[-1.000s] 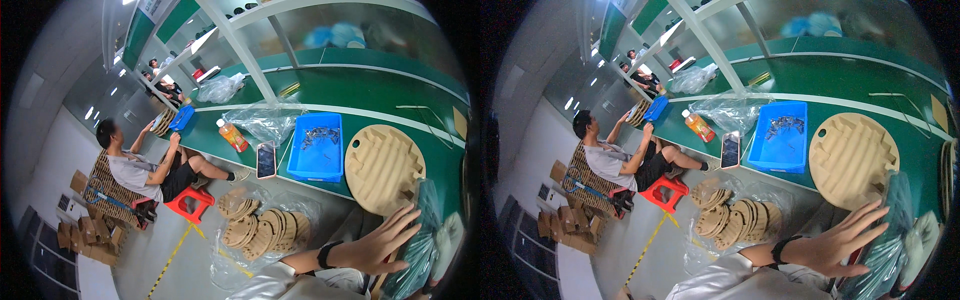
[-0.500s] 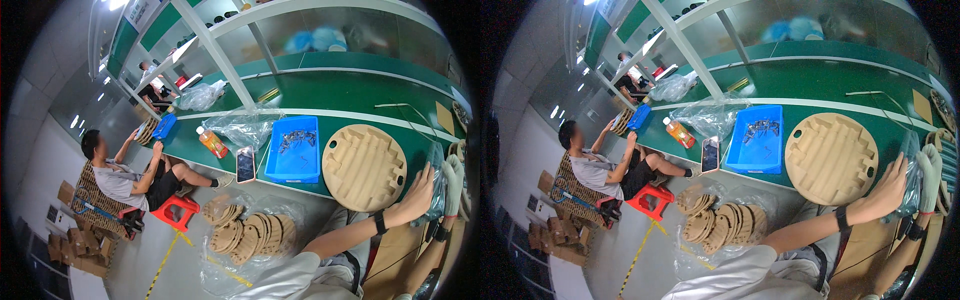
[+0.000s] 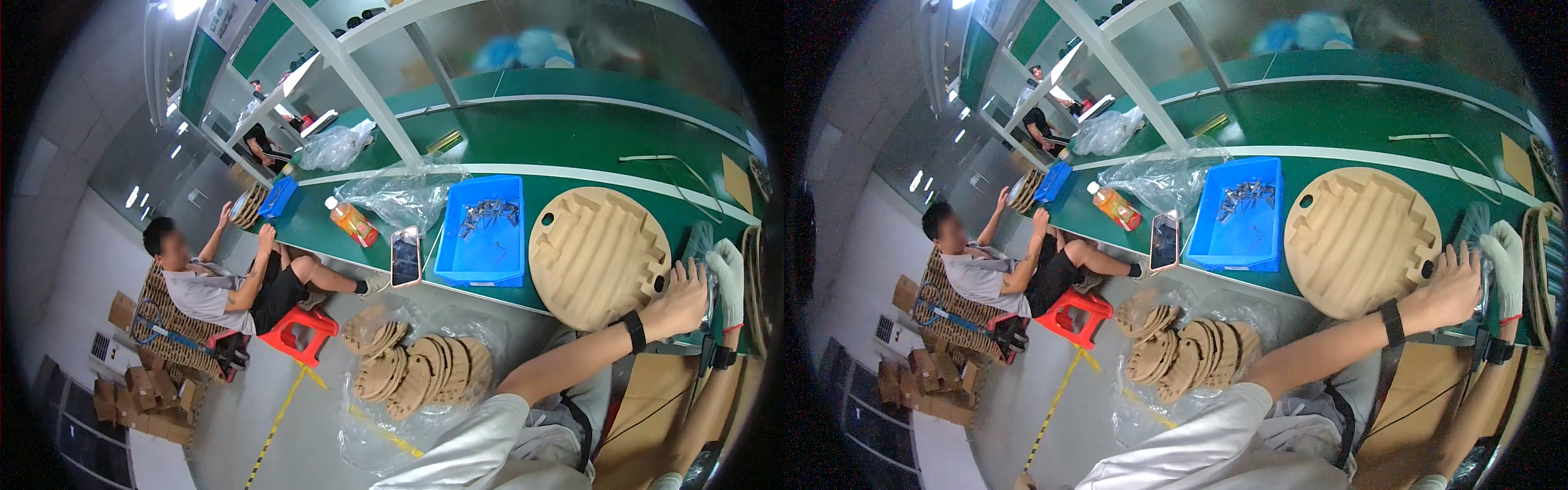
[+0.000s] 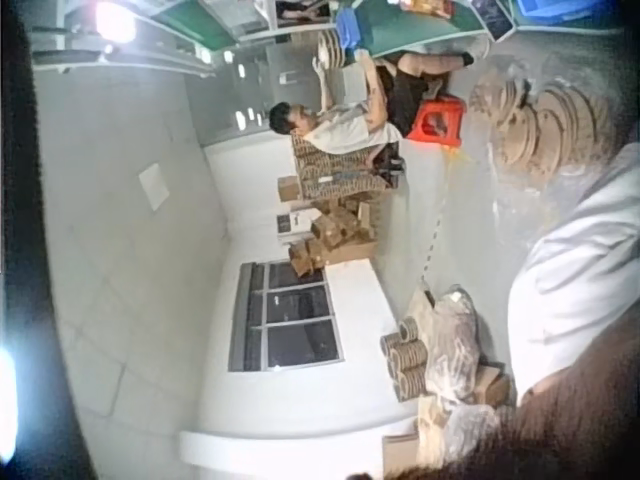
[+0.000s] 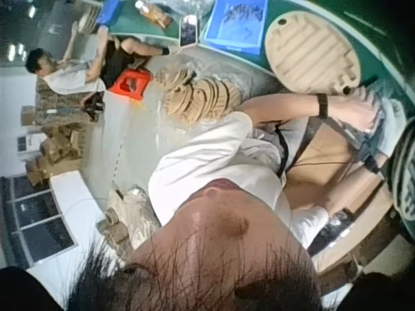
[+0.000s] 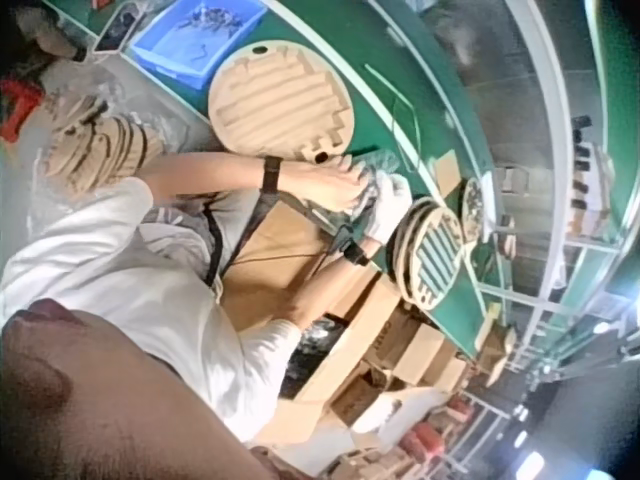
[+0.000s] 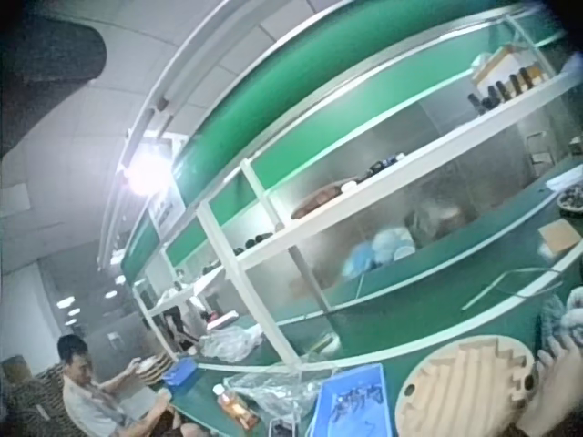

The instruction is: Assembling green plastic tubes into round slotted bases and packing them into boxes.

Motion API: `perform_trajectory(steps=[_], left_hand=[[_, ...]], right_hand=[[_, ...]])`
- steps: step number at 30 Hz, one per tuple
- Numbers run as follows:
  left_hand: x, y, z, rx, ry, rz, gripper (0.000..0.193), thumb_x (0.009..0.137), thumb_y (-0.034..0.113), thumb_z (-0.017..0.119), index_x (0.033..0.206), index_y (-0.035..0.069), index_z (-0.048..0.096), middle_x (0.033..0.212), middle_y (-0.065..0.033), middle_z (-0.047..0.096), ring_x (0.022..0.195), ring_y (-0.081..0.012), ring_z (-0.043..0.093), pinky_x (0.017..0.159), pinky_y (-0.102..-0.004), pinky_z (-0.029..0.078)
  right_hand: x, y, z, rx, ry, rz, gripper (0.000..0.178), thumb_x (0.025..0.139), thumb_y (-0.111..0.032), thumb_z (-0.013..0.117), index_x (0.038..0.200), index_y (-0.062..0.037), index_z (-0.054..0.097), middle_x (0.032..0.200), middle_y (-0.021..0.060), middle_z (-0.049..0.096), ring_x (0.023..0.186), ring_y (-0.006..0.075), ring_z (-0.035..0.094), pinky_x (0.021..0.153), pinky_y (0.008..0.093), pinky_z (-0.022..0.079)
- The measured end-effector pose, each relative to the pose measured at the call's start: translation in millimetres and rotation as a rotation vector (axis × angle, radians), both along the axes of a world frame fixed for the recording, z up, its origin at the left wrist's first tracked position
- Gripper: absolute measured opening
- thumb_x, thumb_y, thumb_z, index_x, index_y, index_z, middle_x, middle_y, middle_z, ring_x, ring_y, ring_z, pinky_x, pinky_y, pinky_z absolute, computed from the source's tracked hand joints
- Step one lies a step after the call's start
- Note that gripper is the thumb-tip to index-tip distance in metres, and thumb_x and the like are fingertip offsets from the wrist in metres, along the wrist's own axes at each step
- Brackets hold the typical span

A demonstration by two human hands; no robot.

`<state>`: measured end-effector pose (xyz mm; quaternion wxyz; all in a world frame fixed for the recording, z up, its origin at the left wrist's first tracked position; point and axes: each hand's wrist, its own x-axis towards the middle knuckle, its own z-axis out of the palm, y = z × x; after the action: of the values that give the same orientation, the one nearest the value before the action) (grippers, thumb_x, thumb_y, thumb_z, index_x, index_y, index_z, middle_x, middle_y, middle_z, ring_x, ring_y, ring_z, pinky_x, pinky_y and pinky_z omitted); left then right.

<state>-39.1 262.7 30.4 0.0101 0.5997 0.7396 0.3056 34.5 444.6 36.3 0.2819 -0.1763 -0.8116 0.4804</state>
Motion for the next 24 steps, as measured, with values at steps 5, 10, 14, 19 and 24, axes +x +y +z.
perform_trajectory(steps=[5,10,14,19,24], left_hand=[[-16,11,7,0.108,0.012,0.041,0.031,0.072,0.003,0.062,0.099,-0.011,0.054,0.105,-0.0323,0.054,0.092,-0.0455,0.053,0.082,-0.0551,0.043],[-28,25,6,0.3,-0.023,0.038,0.021,0.076,-0.003,0.058,0.095,-0.009,0.056,0.098,-0.0266,0.055,0.096,-0.0447,0.053,0.083,-0.0519,0.044],[-32,43,-6,0.379,-0.156,0.026,0.013,0.081,-0.003,0.056,0.093,-0.007,0.054,0.099,-0.026,0.055,0.096,-0.0445,0.052,0.084,-0.0518,0.044],[-38,44,-11,0.389,-0.231,0.003,0.008,0.084,-0.002,0.056,0.09,-0.005,0.051,0.097,-0.0252,0.054,0.096,-0.0447,0.051,0.083,-0.052,0.044],[-41,45,-15,0.415,-0.236,-0.058,0.006,0.084,-0.004,0.053,0.09,-0.004,0.052,0.097,-0.0254,0.054,0.095,-0.0448,0.052,0.084,-0.0519,0.044]], right_hand=[[-4,-8,-7,0.012,0.096,-0.007,0.021,0.09,-0.008,0.059,0.077,-0.0075,0.043,0.075,-0.0044,0.036,0.07,0.0046,0.035,0.059,0.0235,0.031],[-3,-29,2,-0.121,-0.018,-0.028,0.017,0.098,-0.016,0.055,0.084,-0.0082,0.051,0.074,-0.0055,0.042,0.066,0.0027,0.039,0.057,0.0211,0.033],[2,-16,-12,-0.069,0.06,-0.01,0.02,0.1,-0.02,0.054,0.085,-0.0089,0.053,0.073,-0.0065,0.044,0.063,0.0016,0.04,0.053,0.0196,0.032],[10,-30,-3,-0.195,0.022,0.035,0.018,0.1,-0.023,0.053,0.089,-0.0087,0.055,0.069,-0.0051,0.05,0.049,0.0014,0.045,0.038,0.0176,0.034],[10,-38,7,-0.206,0.015,0.051,0.013,0.098,-0.017,0.051,0.091,-0.0078,0.056,0.07,-0.0043,0.05,0.05,0.0023,0.046,0.04,0.018,0.034]])
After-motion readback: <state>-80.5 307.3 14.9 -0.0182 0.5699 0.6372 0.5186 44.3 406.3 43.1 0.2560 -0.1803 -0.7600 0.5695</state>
